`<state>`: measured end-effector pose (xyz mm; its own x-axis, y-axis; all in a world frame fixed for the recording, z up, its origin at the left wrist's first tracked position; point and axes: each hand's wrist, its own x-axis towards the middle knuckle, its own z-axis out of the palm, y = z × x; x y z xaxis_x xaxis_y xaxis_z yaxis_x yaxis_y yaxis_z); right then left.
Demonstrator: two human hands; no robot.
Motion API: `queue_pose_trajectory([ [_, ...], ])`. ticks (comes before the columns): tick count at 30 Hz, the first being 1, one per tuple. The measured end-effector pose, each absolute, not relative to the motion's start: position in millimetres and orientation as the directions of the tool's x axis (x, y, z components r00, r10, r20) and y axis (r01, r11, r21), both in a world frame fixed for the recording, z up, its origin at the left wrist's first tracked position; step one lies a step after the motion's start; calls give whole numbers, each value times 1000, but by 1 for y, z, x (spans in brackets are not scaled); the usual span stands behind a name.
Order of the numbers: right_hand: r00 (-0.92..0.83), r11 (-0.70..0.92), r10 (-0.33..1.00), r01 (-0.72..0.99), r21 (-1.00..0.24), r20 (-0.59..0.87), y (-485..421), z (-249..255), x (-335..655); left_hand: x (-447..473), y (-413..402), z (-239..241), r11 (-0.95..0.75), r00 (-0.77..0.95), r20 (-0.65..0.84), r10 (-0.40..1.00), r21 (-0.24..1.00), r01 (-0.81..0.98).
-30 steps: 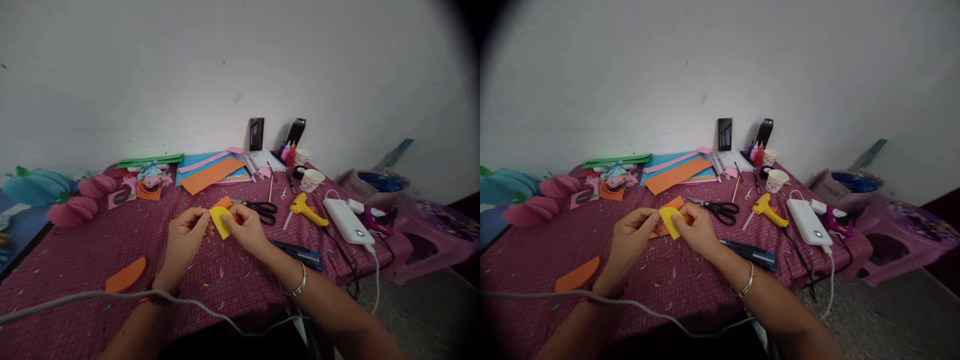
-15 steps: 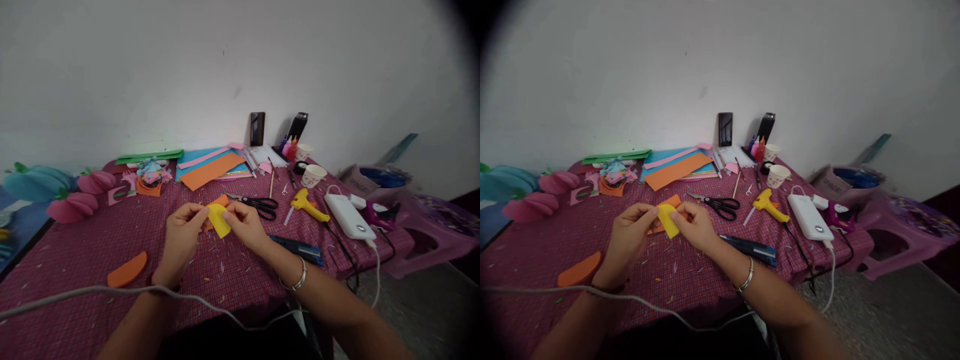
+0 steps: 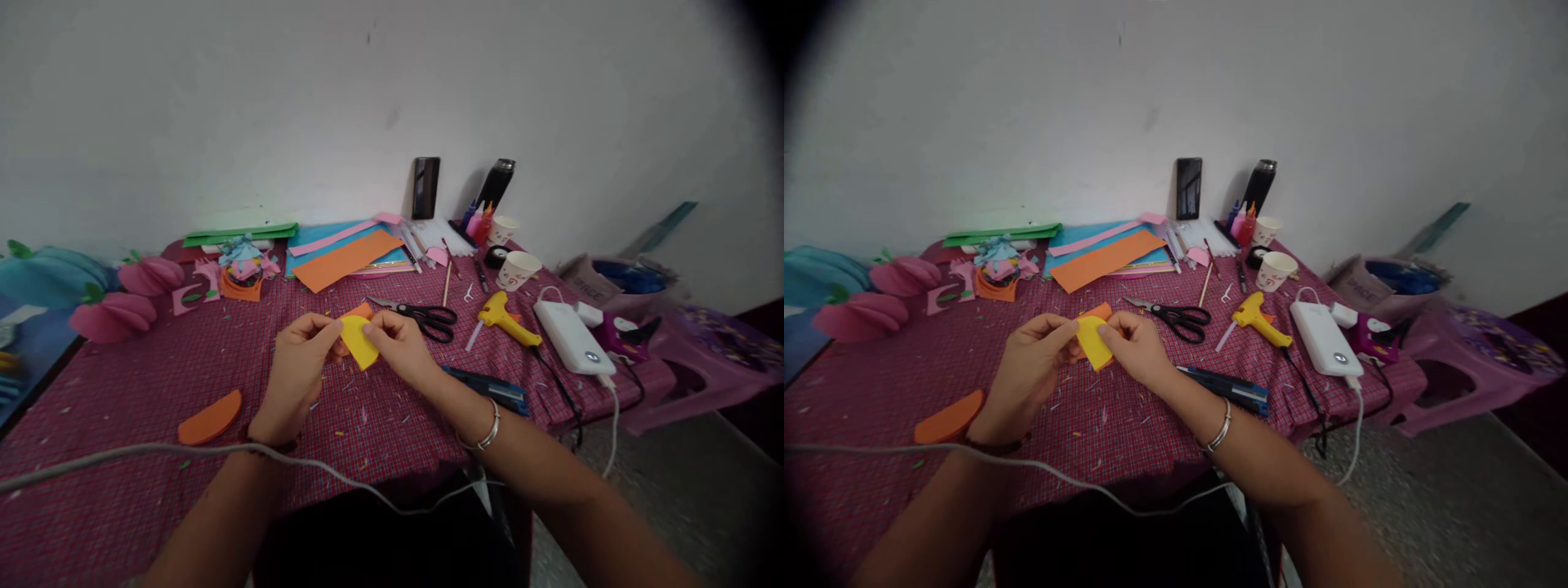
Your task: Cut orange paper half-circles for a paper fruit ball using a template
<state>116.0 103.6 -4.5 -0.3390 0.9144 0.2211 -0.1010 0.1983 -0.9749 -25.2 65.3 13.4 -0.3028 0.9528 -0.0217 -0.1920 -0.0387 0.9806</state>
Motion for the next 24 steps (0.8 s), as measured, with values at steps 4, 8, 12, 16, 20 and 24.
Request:
queue_pose_trajectory([
  [4,-349,187,913,-100,-977,210,103,-5,115,-27,65,12,-40,-273,0,962,989,-141],
  [8,-350,172,914,-122,-977,205,103,-5,115,-24,64,9,-81,-236,63,970,995,-66],
  [12,-370,77,916,-211,-974,152,103,-9,113,-18,63,7,-189,-293,221,930,973,135],
  [16,-386,-56,918,-338,-939,85,104,-15,109,-14,64,6,-249,-357,324,876,938,240],
  [20,-369,-175,929,-473,-863,14,106,-17,107,-14,65,4,-259,-360,308,881,949,177],
  [24,-539,-355,839,-431,-829,-79,108,-15,110,-13,63,5,-295,-326,344,880,936,192],
])
